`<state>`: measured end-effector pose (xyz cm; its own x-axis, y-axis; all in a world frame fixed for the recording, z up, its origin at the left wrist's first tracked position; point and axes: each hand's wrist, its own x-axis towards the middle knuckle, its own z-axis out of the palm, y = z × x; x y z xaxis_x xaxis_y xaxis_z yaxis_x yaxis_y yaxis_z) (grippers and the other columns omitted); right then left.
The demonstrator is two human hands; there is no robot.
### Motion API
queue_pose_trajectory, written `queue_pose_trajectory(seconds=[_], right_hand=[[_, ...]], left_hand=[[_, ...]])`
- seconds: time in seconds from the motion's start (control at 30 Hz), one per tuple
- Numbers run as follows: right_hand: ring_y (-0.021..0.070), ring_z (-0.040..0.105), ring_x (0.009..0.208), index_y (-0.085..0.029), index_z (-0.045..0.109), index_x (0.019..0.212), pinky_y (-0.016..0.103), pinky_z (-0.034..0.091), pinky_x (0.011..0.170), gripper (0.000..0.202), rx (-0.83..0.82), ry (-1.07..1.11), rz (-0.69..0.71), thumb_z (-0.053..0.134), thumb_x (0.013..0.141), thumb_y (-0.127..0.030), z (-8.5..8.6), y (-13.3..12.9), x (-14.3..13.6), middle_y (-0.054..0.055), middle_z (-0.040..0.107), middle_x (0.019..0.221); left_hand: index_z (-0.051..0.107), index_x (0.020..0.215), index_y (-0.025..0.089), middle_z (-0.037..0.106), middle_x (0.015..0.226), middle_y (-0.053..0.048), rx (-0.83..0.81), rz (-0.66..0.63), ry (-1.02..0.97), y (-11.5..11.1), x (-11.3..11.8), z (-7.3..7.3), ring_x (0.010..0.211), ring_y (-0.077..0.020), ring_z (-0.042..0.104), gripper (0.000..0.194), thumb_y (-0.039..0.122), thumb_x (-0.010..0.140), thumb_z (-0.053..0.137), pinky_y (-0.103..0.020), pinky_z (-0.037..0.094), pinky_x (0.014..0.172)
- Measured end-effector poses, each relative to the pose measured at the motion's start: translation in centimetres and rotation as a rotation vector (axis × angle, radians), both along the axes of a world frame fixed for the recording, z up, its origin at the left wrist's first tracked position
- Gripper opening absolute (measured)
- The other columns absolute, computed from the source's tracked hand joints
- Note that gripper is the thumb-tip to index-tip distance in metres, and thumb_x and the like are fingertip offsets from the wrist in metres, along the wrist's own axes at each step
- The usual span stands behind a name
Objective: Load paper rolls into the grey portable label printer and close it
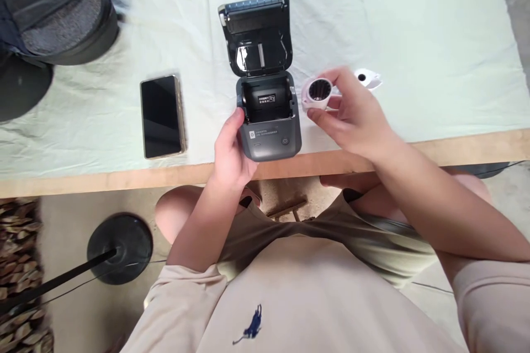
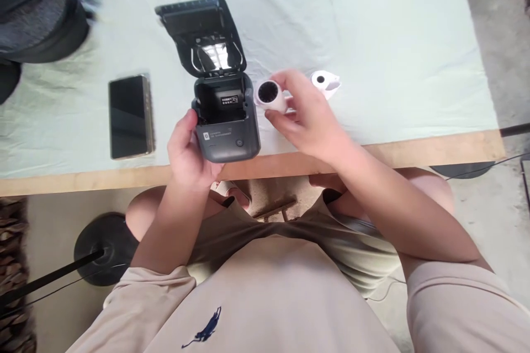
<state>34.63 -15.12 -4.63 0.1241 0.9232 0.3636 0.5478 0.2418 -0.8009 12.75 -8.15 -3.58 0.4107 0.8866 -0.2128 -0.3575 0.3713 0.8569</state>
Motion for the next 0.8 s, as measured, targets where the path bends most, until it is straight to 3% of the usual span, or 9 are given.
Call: queue_pose_trajectory(seconds=[0.1,0.23,0.37,0.47,0.53,0.6,0.7,0.8], right_hand=[[0.0272,0.080,0.097,-0.025,0.068,0.123,0.042,0.066,0.078,0.031,-0.003,-0.240,-0.030,0.066,0.093,-0.029,0.1,-0.8,-0.3,0.007,0.082,0.113],[0.0317,0.081,0.114,-0.026,0.062,0.145,0.048,0.067,0.092,0.049,0.090,-0.396,-0.067,0.069,0.097,-0.032,1.9,-2.2,0.2,0.010,0.083,0.130],[0.0345,0.073,0.119,-0.031,0.060,0.141,0.058,0.062,0.106,0.049,0.202,-0.524,-0.337,0.075,0.095,-0.037,3.4,-2.5,2.8,0.011,0.073,0.128],[0.0386,0.070,0.125,-0.028,0.058,0.141,0.062,0.063,0.108,0.061,-0.081,-0.454,-0.371,0.083,0.091,-0.052,1.8,-1.8,5.0,0.014,0.060,0.136],[0.0336,0.074,0.109,-0.030,0.056,0.145,0.059,0.066,0.102,0.061,-0.280,-0.371,-0.314,0.081,0.094,-0.054,0.0,-1.3,6.1,0.014,0.057,0.139],[0.0307,0.074,0.101,-0.033,0.054,0.148,0.057,0.066,0.100,0.060,-0.320,-0.324,-0.271,0.079,0.096,-0.050,-1.4,-1.0,6.9,0.013,0.060,0.139],[0.0299,0.072,0.098,-0.036,0.050,0.152,0.055,0.065,0.099,0.070,-0.164,-0.280,-0.284,0.083,0.092,-0.046,-2.1,-0.9,7.8,0.010,0.066,0.131],[0.0239,0.069,0.085,-0.037,0.045,0.154,0.046,0.064,0.082,0.084,0.088,-0.220,-0.304,0.092,0.084,-0.046,-0.7,-0.6,7.6,0.004,0.069,0.114]], left_hand=[[0.078,0.103,0.025,0.086,0.125,-0.006,0.036,-0.030,0.010,-0.1,-0.1,0.2,0.156,-0.0331,0.063,0.036,0.056,0.105,0.059,-0.049,0.059,0.125],[0.079,0.104,0.026,0.085,0.128,-0.006,0.050,-0.048,0.017,-0.1,-0.1,0.4,0.160,-0.0339,0.058,0.037,0.059,0.104,0.062,-0.047,0.058,0.125],[0.081,0.105,0.026,0.087,0.122,-0.006,0.003,-0.012,-0.002,-0.1,0.1,0.7,0.160,-0.0354,0.058,0.034,0.054,0.105,0.062,-0.045,0.062,0.121],[0.081,0.105,0.023,0.087,0.113,-0.008,-0.027,0.026,-0.049,-0.1,0.3,1.0,0.158,-0.0337,0.061,0.033,0.046,0.108,0.057,-0.045,0.063,0.120],[0.082,0.104,0.022,0.088,0.106,-0.007,-0.042,0.031,-0.071,-0.1,0.3,1.1,0.152,-0.0311,0.067,0.032,0.041,0.109,0.056,-0.043,0.064,0.118],[0.082,0.102,0.023,0.088,0.104,-0.005,-0.047,0.026,-0.072,-0.2,0.4,1.2,0.138,-0.0293,0.075,0.032,0.040,0.109,0.056,-0.040,0.068,0.111],[0.082,0.101,0.023,0.089,0.112,-0.004,-0.049,-0.034,-0.100,-0.2,0.3,1.3,0.120,-0.0305,0.083,0.030,0.044,0.107,0.061,-0.044,0.072,0.101],[0.082,0.102,0.022,0.088,0.109,-0.004,-0.058,-0.064,-0.138,-0.2,0.3,1.2,0.119,-0.0320,0.084,0.025,0.042,0.103,0.069,-0.045,0.071,0.104]])
